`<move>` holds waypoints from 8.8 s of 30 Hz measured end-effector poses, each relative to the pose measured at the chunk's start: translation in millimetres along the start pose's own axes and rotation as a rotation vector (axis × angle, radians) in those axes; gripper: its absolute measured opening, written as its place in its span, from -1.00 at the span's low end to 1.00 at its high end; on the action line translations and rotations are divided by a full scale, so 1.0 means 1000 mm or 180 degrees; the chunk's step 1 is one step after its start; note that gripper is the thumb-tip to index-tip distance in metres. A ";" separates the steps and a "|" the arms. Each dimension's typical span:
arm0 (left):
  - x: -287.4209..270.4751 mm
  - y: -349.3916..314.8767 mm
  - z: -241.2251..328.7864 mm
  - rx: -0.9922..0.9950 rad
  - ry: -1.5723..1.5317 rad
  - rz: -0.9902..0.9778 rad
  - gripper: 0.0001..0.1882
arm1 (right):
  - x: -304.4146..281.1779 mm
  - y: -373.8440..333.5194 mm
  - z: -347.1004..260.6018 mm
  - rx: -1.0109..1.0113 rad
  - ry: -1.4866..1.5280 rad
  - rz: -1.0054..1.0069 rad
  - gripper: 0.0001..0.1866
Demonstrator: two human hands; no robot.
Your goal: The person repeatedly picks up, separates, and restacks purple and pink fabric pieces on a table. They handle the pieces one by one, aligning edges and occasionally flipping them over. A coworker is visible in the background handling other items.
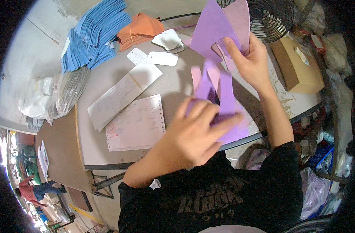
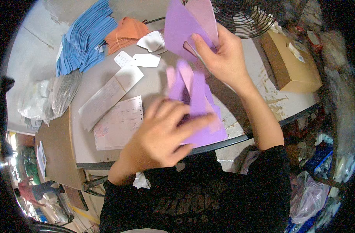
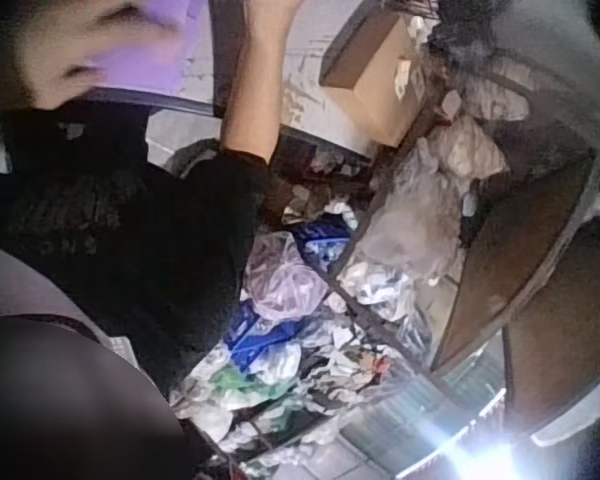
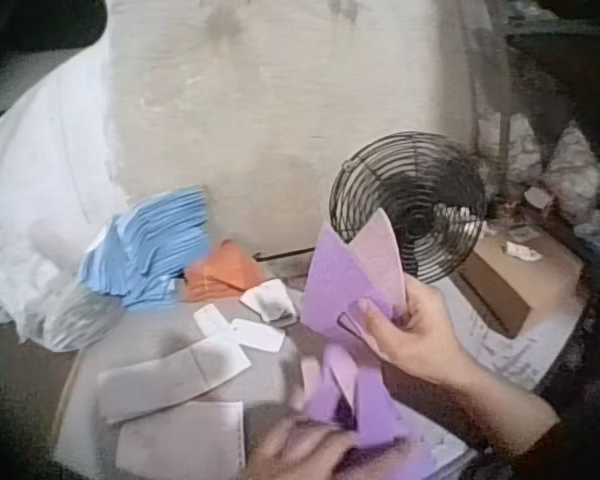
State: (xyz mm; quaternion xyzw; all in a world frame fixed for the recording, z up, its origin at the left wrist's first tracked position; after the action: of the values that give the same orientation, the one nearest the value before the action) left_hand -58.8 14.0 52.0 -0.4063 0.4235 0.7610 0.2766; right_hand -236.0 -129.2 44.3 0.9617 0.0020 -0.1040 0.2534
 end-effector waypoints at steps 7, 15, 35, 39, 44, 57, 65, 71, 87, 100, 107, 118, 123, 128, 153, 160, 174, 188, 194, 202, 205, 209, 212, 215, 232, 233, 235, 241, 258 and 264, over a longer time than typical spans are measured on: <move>-0.008 -0.005 -0.028 -0.0255 -0.1055 0.0325 -0.40 | -0.005 -0.007 -0.017 -0.0206 -0.0076 0.0089 -0.69; 0.004 -0.002 -0.028 -0.0596 -0.1676 0.0294 -0.47 | -0.006 -0.011 -0.014 -0.0239 0.0479 -0.0082 -0.59; 0.009 -0.002 -0.005 -0.0306 -0.0535 0.0055 -0.23 | 0.007 -0.013 -0.021 -0.0212 0.0480 -0.0595 -0.58; 0.007 -0.007 0.002 -0.0199 -0.0496 -0.0401 -0.26 | 0.001 -0.016 -0.014 -0.0069 0.0537 -0.0674 -0.56; -0.022 -0.018 -0.034 -0.0105 -0.0869 0.1068 -0.46 | -0.008 -0.009 -0.004 0.0251 0.0548 -0.0514 -0.46; -0.007 -0.025 -0.079 -0.1410 -0.0633 0.2606 -0.60 | 0.030 -0.033 -0.025 0.0441 0.0662 -0.1316 -0.48; 0.005 -0.021 -0.071 -0.1122 -0.1093 0.2979 -0.71 | 0.045 -0.044 -0.029 -0.0009 0.0301 -0.1905 -0.55; 0.002 -0.018 -0.065 -0.0816 -0.1855 0.3253 -0.67 | 0.039 -0.041 -0.034 -0.0510 -0.0276 -0.1389 -0.64; -0.009 -0.028 -0.053 -0.0726 -0.3204 0.2744 -0.33 | 0.016 -0.024 -0.020 0.0697 0.0968 -0.2230 -0.68; -0.004 -0.036 0.025 -0.1368 0.0360 0.0429 0.09 | -0.008 -0.055 -0.055 -0.0341 -0.2154 -0.2493 -0.46; 0.008 -0.042 0.027 -0.1578 -0.0123 0.0310 0.18 | -0.007 -0.096 -0.087 -0.1072 -0.2931 -0.2474 -0.38; 0.015 -0.049 0.002 -0.1486 -0.0769 0.0742 -0.10 | -0.028 -0.131 -0.076 -0.1092 -0.2278 -0.1688 -0.44; 0.032 -0.050 -0.027 -0.2392 -0.1502 -0.0381 -0.35 | -0.052 -0.143 -0.027 0.1195 -0.2034 -0.1406 -0.44; 0.033 -0.045 -0.022 -0.3030 -0.3421 -0.0200 -0.26 | -0.040 -0.165 -0.003 0.1316 -0.0885 -0.1777 -0.47; 0.044 -0.055 -0.019 -0.1172 -0.0476 0.1068 0.22 | -0.010 -0.145 0.011 0.0437 0.1182 -0.1235 0.33; 0.056 -0.043 -0.034 -0.1047 0.0347 0.1116 0.40 | 0.004 -0.156 0.041 0.1590 0.2179 -0.0773 0.14; 0.050 -0.036 -0.049 -0.0908 0.0242 0.1124 0.42 | 0.024 -0.144 0.026 0.2018 0.2899 -0.0374 -0.14; 0.057 -0.040 -0.052 -0.1059 -0.0107 0.0984 0.39 | 0.021 -0.147 0.031 0.1689 0.3045 -0.0598 -0.10; 0.051 -0.042 -0.050 -0.1210 -0.0545 0.1239 0.11 | 0.016 -0.149 0.045 0.1887 0.2790 -0.0057 -0.13; 0.049 -0.041 -0.042 -0.0965 0.0106 0.1572 0.04 | 0.012 -0.156 0.062 0.1440 0.1865 -0.0398 -0.31; 0.047 -0.044 -0.044 -0.1149 -0.0012 0.1448 0.01 | 0.010 -0.158 0.051 0.1576 0.2230 -0.0950 -0.20; 0.045 -0.048 -0.047 -0.1479 -0.0343 0.1430 -0.05 | -0.009 -0.157 0.019 0.1416 0.0862 -0.2005 0.39; 0.044 -0.049 -0.047 -0.1433 -0.0198 0.1557 -0.06 | -0.013 -0.154 0.002 0.0521 -0.0317 -0.2265 0.66; 0.050 -0.049 -0.050 -0.1466 -0.0490 0.1667 -0.02 | -0.007 -0.151 0.012 0.0904 -0.0037 -0.1872 0.49; 0.054 -0.052 -0.043 -0.1215 -0.0579 0.1324 0.04 | -0.004 -0.152 0.030 0.1026 -0.0145 -0.1542 -0.26; 0.055 -0.052 -0.043 -0.1290 -0.0609 0.1250 0.00 | -0.003 -0.152 0.032 0.1194 -0.0089 -0.1524 -0.29; 0.052 -0.052 -0.042 -0.1270 -0.0663 0.1311 -0.04 | -0.004 -0.153 0.030 0.1288 0.0074 -0.1505 -0.35; 0.041 -0.051 -0.044 -0.1434 -0.0701 0.1188 -0.05 | -0.001 -0.135 0.010 0.0952 -0.0049 -0.1498 -0.27; -0.031 -0.065 -0.121 -0.1256 -0.0968 0.1818 -0.08 | 0.079 -0.030 -0.014 0.0439 -0.0052 -0.1845 0.03; -0.013 -0.062 -0.114 -0.1431 0.0031 0.1476 -0.06 | 0.065 -0.017 0.022 0.0189 -0.0177 -0.2265 -0.04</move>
State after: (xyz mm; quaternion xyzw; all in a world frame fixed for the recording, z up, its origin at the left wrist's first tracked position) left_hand 39.0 -55.8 2.1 -0.3535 0.3274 0.8763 -0.0028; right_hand -178.0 -128.1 3.8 0.9046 0.3269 -0.2119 0.1732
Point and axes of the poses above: each hand's wrist, its own y-axis towards the middle knuckle, its own x-axis out of the palm, z = x × y, the point moved 4 cm from there along y, towards the middle knuckle, and after that the axes turned 10 degrees about x, right-handed, at the moved point
